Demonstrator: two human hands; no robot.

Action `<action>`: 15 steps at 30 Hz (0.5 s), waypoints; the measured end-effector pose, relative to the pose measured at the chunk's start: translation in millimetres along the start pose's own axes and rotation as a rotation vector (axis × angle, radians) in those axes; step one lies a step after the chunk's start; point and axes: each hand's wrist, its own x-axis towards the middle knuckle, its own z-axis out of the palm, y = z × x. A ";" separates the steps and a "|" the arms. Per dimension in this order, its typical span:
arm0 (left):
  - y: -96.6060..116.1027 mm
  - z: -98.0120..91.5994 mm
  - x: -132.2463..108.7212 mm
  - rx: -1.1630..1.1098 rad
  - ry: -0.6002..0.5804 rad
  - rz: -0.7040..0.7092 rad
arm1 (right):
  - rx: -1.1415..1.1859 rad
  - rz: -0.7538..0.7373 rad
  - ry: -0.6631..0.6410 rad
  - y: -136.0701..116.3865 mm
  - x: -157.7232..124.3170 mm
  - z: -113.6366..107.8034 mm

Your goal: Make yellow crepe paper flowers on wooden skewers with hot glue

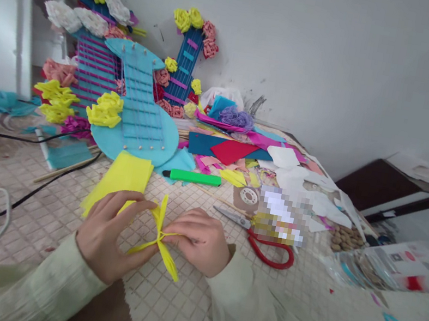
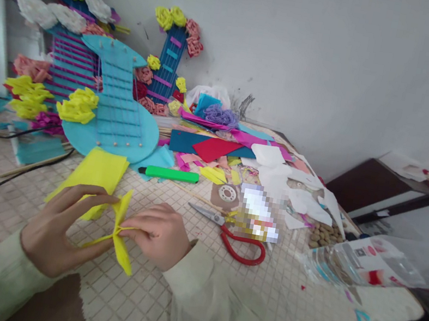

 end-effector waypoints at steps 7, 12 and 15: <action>5.8 -1.5 3.6 -0.096 0.007 0.070 | 0.012 0.009 -0.033 -0.3 -0.1 0.0; 7.1 -2.5 3.1 -0.104 0.014 0.091 | 0.006 0.012 -0.031 -0.2 -0.2 -0.7; 5.0 -1.1 1.8 -0.167 0.017 0.119 | 0.002 0.008 -0.024 0.2 -0.5 -0.8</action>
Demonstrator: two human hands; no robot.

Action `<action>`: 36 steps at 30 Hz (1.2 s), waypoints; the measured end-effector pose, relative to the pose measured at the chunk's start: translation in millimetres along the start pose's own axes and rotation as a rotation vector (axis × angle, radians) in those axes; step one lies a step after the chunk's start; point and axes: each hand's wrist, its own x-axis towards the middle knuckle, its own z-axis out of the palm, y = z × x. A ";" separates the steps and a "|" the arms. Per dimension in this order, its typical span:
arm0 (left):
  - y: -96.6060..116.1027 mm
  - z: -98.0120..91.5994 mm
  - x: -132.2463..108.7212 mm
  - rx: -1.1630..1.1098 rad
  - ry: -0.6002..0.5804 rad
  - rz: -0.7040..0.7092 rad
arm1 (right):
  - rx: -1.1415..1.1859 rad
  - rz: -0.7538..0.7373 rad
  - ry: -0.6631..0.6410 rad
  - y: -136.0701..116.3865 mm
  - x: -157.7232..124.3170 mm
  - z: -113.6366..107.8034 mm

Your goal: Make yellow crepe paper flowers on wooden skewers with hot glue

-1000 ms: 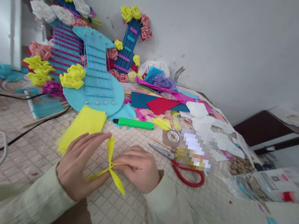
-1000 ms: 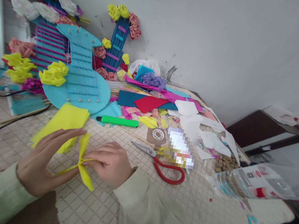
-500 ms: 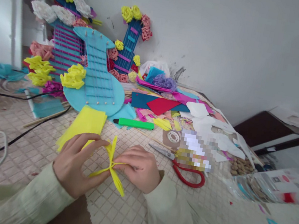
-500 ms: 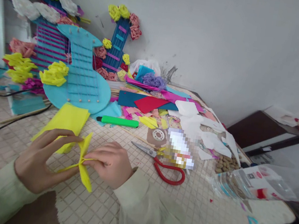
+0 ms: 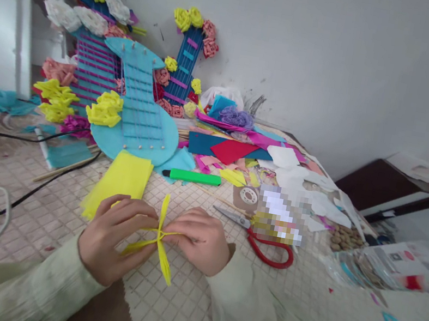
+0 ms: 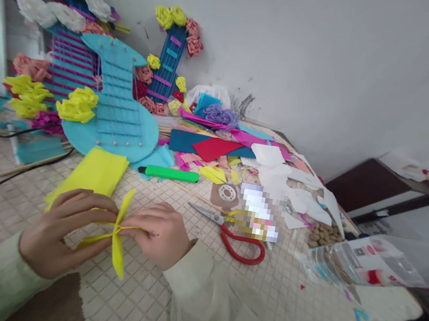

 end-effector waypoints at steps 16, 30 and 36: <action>-9.8 0.1 -4.2 -0.053 0.015 0.092 | 0.008 0.006 0.060 -3.2 1.8 0.9; -6.3 -3.7 -6.3 -0.096 -0.008 0.038 | 0.021 0.030 0.094 -8.1 0.8 3.2; -4.5 -3.5 -7.7 -0.107 0.000 0.019 | 0.023 0.030 0.115 -10.2 -0.3 5.6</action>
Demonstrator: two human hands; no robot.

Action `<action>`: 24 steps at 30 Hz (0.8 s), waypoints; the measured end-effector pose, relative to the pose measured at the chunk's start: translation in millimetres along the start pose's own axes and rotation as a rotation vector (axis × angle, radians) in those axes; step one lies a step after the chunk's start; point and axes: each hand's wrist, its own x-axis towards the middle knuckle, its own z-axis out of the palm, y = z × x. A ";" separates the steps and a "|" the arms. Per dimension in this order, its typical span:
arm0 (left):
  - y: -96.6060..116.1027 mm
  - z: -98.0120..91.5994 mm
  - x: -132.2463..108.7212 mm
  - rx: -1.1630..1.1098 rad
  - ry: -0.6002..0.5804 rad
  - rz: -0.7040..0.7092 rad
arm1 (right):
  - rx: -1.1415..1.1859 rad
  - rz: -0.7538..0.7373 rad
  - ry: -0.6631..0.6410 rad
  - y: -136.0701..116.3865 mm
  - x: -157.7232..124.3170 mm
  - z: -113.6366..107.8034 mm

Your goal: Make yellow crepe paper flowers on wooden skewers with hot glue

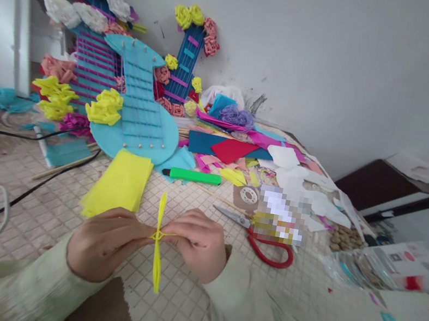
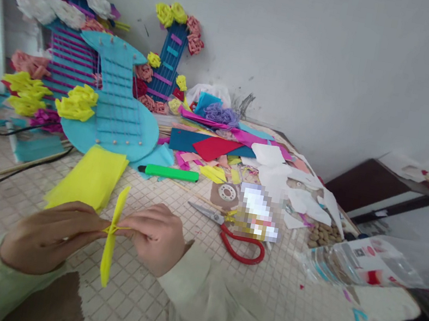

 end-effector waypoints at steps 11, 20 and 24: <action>2.6 -1.9 0.3 0.033 -0.004 0.071 | -0.002 -0.011 -0.060 -0.5 0.8 -0.9; 2.3 -6.0 9.8 0.039 -0.031 0.136 | 0.087 0.117 0.005 0.2 -1.1 -0.2; 6.3 -4.3 11.8 0.041 0.020 0.108 | 0.085 0.091 0.014 1.9 0.1 -1.9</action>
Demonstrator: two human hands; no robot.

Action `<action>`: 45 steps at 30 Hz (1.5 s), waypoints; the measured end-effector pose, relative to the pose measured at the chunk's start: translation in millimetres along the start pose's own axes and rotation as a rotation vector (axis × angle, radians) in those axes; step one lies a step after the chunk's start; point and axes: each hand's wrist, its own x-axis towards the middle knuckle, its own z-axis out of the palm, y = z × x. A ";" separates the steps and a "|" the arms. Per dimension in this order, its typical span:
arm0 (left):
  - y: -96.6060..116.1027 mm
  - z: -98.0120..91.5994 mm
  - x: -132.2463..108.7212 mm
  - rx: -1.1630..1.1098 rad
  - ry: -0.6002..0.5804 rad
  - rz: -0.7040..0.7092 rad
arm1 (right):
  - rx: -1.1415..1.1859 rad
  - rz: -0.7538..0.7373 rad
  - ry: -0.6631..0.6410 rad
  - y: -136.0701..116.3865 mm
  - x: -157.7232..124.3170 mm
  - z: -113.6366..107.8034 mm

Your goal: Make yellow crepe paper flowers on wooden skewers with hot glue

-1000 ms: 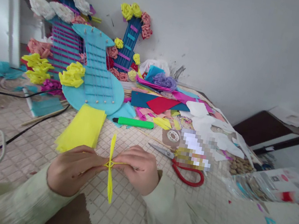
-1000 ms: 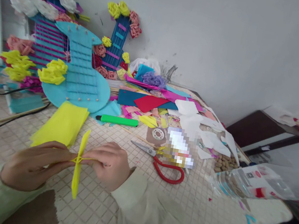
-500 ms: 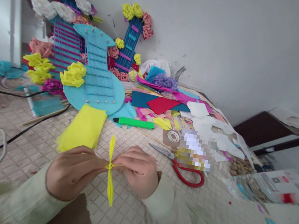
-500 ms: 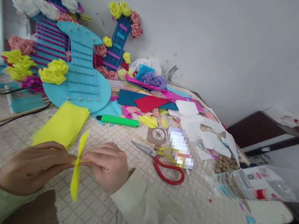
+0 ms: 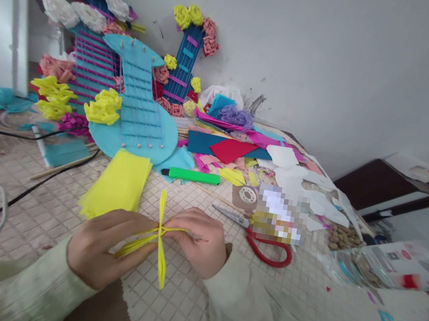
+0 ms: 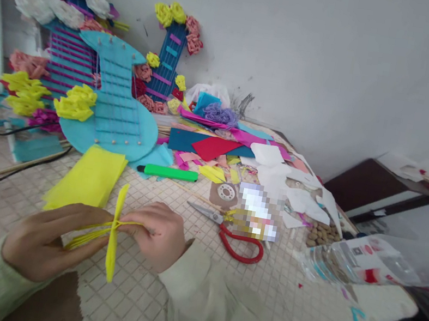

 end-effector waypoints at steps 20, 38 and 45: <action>-7.5 -1.2 -10.9 -0.009 -0.040 -0.023 | 0.053 0.100 0.001 -4.1 -1.1 3.1; -10.0 9.6 -13.5 0.119 -0.053 -0.230 | -0.054 0.187 0.017 11.6 3.3 -6.1; -19.2 3.7 -7.0 0.225 -0.071 -0.170 | -0.357 0.444 -0.151 34.6 5.6 -20.3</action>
